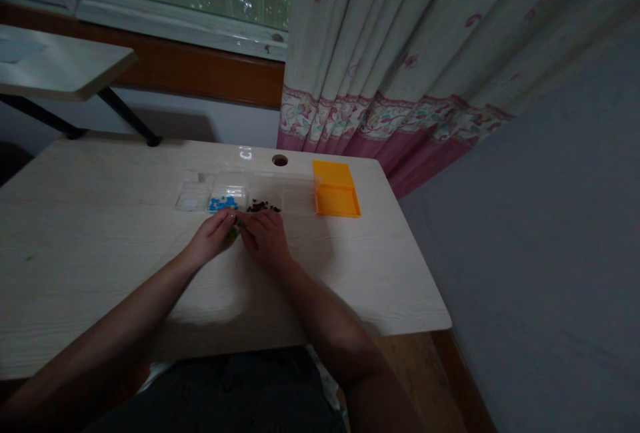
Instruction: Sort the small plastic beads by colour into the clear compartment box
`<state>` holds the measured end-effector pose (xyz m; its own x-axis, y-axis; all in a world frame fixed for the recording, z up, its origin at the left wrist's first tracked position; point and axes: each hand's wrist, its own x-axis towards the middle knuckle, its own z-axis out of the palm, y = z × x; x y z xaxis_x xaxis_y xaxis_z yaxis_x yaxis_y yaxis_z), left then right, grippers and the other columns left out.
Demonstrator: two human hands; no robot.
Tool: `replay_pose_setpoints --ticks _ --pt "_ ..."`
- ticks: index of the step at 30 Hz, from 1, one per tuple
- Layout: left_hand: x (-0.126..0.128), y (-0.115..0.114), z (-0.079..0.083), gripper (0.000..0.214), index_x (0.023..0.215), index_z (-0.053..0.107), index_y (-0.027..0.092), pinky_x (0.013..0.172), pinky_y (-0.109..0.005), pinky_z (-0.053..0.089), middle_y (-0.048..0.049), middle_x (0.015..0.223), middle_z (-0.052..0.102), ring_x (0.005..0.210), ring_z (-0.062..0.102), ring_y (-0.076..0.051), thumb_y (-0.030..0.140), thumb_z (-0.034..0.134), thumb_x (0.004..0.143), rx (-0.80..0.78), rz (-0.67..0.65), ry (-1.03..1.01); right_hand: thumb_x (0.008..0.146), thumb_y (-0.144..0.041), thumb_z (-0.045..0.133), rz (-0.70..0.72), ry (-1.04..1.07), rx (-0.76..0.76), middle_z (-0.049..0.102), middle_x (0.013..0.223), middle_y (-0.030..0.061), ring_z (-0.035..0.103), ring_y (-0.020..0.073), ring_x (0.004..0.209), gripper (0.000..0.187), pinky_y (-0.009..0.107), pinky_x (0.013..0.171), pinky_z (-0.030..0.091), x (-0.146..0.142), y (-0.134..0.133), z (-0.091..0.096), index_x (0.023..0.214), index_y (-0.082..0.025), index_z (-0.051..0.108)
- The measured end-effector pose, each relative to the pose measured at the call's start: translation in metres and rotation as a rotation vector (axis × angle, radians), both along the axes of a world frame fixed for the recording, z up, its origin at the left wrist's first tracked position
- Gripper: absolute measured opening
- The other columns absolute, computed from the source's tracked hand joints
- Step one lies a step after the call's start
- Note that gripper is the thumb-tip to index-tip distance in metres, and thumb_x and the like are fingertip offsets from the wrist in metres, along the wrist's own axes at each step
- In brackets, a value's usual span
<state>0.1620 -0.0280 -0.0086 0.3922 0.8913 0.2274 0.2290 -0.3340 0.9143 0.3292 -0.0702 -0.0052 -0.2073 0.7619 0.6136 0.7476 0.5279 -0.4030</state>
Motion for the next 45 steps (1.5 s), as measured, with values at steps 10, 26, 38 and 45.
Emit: replay_pose_setpoints --ticks 10,26,38,45 --pt "0.002 -0.003 0.003 0.051 0.082 0.055 0.021 0.078 -0.033 0.047 -0.0036 0.08 0.056 0.079 0.053 -0.018 0.065 0.034 0.097 0.013 -0.013 0.008 0.098 -0.031 0.053 0.013 0.024 -0.008 0.074 0.088 0.0048 0.065 0.0187 0.091 0.028 0.036 0.091 0.049 0.003 0.004 -0.002 0.117 -0.027 0.073" --pt "0.001 0.0 0.001 0.042 0.077 0.048 0.021 0.072 -0.032 0.046 -0.0033 0.076 0.052 0.074 0.051 -0.018 0.052 0.032 0.101 0.134 0.056 0.107 0.095 -0.032 0.06 -0.025 0.019 0.005 0.076 0.085 0.002 0.065 0.0188 0.089 0.018 0.037 0.091 0.047 0.008 0.006 -0.001 0.095 -0.028 0.077" --pt "-0.014 0.012 0.003 0.035 0.08 0.057 0.02 0.078 -0.032 0.045 -0.0035 0.082 0.058 0.083 0.056 -0.018 0.041 0.039 0.101 0.269 0.289 0.164 0.092 -0.028 0.064 -0.396 0.089 -0.054 0.071 0.097 0.0065 0.057 0.0228 0.102 0.016 0.039 0.096 0.042 0.044 0.03 -0.01 0.091 -0.023 0.079" --pt "-0.012 0.01 0.007 0.033 0.079 0.059 0.02 0.076 -0.032 0.044 -0.0036 0.079 0.058 0.08 0.056 -0.019 0.039 0.043 0.1 0.309 0.246 0.206 0.096 -0.029 0.057 -0.385 0.104 -0.075 0.07 0.1 0.0073 0.056 0.0225 0.104 0.022 0.039 0.097 0.04 0.044 0.031 -0.013 0.1 -0.022 0.078"
